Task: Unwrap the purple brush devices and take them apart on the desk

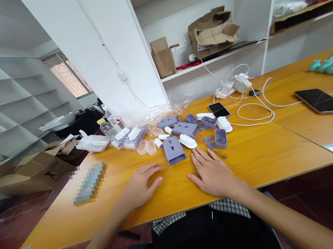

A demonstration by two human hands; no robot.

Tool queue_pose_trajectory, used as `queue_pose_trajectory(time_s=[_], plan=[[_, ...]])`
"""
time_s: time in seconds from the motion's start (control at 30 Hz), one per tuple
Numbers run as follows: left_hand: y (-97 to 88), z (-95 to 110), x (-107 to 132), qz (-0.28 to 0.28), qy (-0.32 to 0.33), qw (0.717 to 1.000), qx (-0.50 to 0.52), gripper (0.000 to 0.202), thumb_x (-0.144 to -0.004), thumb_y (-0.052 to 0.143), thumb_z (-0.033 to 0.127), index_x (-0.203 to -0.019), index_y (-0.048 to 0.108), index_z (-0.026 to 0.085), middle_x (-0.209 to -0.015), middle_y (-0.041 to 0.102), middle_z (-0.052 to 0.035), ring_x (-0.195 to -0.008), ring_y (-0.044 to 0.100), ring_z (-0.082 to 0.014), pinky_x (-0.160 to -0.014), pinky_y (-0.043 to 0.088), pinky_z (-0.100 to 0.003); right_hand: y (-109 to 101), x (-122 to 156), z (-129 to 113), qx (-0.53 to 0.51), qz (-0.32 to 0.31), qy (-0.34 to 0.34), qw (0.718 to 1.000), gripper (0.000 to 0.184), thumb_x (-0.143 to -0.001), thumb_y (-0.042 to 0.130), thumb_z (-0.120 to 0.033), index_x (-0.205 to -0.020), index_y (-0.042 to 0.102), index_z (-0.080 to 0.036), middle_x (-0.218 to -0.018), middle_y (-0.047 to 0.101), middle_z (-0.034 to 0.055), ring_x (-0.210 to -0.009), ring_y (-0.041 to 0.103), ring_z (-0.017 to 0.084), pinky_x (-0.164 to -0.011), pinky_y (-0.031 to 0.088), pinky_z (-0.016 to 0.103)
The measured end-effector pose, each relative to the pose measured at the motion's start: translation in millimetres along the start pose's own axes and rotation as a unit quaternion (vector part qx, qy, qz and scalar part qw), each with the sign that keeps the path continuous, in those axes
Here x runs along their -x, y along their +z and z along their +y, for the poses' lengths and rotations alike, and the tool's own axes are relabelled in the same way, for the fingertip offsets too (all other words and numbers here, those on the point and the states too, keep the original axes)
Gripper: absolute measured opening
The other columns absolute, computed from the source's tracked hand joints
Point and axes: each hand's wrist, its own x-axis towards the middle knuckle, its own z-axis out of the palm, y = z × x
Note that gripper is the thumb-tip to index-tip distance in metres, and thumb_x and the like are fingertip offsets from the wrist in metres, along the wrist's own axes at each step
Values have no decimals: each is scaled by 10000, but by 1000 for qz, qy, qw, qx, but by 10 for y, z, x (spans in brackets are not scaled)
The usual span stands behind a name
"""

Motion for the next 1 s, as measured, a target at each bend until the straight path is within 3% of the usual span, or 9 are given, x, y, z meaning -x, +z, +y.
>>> queue_pose_trajectory(time_s=[0.1, 0.17, 0.2, 0.3, 0.43, 0.57, 0.77, 0.9, 1.0], plan=[[-225, -373, -394, 127, -64, 990, 14, 403, -1040, 518, 466, -1242, 749, 205, -1346, 760, -114, -1284, 689, -302, -1172, 490, -468, 18, 0, 8, -2, 6, -2, 1000, 789, -1074, 352, -637, -1642, 462, -102, -1722, 395, 197, -1624, 343, 359, -1340, 239, 590], [-395, -678, -745, 175, -165, 971, -8, 386, -1011, 533, 440, -1207, 744, 182, -1287, 775, -124, -1237, 698, -308, -1131, 505, -440, 30, -1, 12, -8, 14, -4, 1000, 789, -1073, 352, -637, -1649, 453, -109, -1723, 398, 193, -1626, 336, 363, -1345, 223, 589], [-464, -830, -921, 181, -217, 959, -20, 393, -1005, 530, 425, -1239, 724, 177, -1318, 761, -127, -1255, 687, -304, -1138, 491, -424, 32, -1, 11, -10, 17, -3, 1000, 789, -1071, 355, -637, -1652, 449, -111, -1722, 401, 193, -1625, 337, 366, -1346, 217, 592], [-551, -1223, -1344, 175, -275, 945, -29, 468, -979, 547, 403, -1312, 656, 94, -1405, 700, -218, -1332, 634, -353, -1142, 455, -449, 12, -6, 0, -12, 16, -3, 1000, 785, -1068, 367, -634, -1646, 458, -112, -1715, 411, 197, -1619, 350, 373, -1341, 227, 601], [-446, -1508, -1561, 131, -325, 936, -19, 606, -846, 745, 486, -1281, 647, 76, -1347, 723, -257, -1269, 669, -396, -1037, 498, -423, -45, -8, -29, -15, 8, -7, 1000, 781, -1071, 380, -611, -1623, 482, -68, -1707, 408, 222, -1614, 357, 383, -1330, 261, 610], [-443, -1591, -1552, 137, -343, 929, -18, 546, -845, 759, 459, -1257, 665, 114, -1310, 747, -218, -1217, 699, -386, -1010, 511, -429, -61, -4, -39, -16, 27, -9, 999, 762, -1069, 398, -600, -1625, 484, -86, -1699, 425, 221, -1607, 371, 386, -1323, 273, 611], [-894, -1500, -1318, 204, -325, 923, -39, 428, -901, 706, 404, -1232, 709, 132, -1295, 754, -151, -1232, 693, -330, -1110, 492, -431, -86, -2, -44, -21, 39, -4, 999, 720, -1052, 452, -593, -1590, 539, -122, -1677, 482, 203, -1590, 404, 380, -1319, 286, 584], [-1146, -1140, -807, 292, -252, 923, -7, 479, -879, 734, 477, -1246, 737, 170, -1203, 783, -74, -1128, 715, -291, -1035, 551, -410, -143, 1, -52, -42, 37, -8, 998, 695, -1047, 483, -546, -1581, 537, -104, -1652, 519, 208, -1573, 423, 394, -1312, 284, 591], [-1108, -703, -302, 278, -183, 943, 27, 517, -828, 772, 580, -1174, 770, 196, -1106, 801, -58, -930, 725, -256, -863, 598, -371, -195, 10, -54, -78, 50, -11, 996, 755, -1041, 505, -494, -1687, 359, -131, -1630, 549, 195, -1518, 492, 387, -1280, 329, 589]])
